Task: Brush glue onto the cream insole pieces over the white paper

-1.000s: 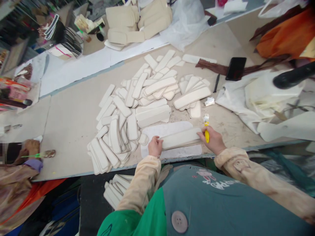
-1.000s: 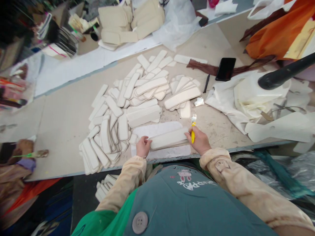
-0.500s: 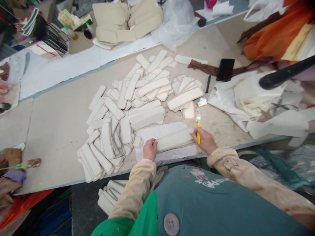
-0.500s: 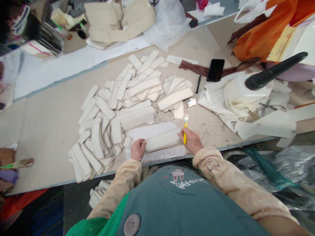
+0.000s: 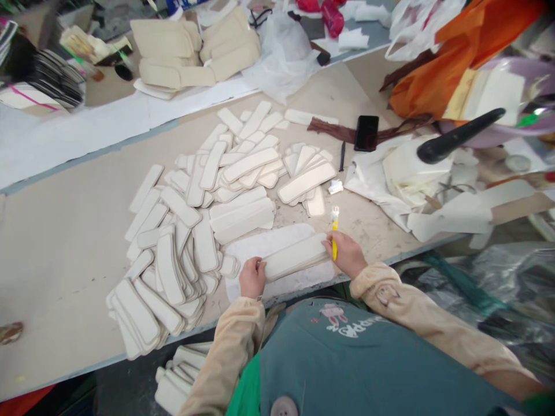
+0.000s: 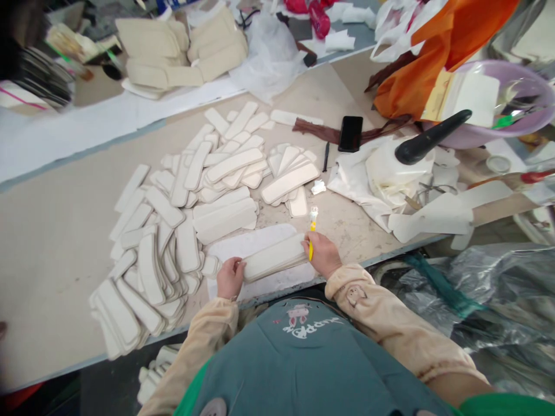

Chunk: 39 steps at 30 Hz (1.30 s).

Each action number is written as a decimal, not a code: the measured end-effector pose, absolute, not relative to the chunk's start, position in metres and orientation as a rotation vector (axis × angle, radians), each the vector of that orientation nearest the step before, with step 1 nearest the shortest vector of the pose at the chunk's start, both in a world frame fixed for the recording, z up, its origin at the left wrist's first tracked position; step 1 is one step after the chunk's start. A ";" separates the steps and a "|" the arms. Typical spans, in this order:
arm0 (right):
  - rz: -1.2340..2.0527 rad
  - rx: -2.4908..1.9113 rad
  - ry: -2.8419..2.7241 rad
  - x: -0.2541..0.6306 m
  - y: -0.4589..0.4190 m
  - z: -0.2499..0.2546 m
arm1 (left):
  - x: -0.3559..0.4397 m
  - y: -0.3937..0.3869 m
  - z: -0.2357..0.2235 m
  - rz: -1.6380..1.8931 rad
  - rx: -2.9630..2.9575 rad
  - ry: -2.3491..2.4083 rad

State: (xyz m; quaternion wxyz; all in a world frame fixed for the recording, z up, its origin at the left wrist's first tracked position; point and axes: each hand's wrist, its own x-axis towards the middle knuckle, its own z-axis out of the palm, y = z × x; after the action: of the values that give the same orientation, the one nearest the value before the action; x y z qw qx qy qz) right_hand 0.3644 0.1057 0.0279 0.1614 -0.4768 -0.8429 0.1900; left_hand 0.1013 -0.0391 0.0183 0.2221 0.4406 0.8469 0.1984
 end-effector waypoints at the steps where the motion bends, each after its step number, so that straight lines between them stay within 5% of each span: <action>1: 0.519 -1.348 -2.382 0.364 0.104 0.031 | 0.101 -0.040 0.018 0.554 1.225 2.339; 12: 0.831 -0.370 -2.696 0.300 0.059 0.022 | 0.098 -0.039 0.022 0.523 1.317 2.326; 27: 0.717 -1.019 -2.443 0.405 0.111 0.013 | 0.105 -0.036 0.034 0.593 1.352 2.291; 39: 1.404 -0.776 -2.000 0.371 0.102 0.104 | 0.147 0.013 0.166 1.169 1.076 1.661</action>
State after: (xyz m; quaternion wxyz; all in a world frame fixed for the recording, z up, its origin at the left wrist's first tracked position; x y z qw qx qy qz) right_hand 0.3707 0.1022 0.1041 0.2850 -0.2901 -0.7477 0.5249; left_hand 0.1471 0.0128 0.1661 0.4091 0.4270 0.6595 0.4640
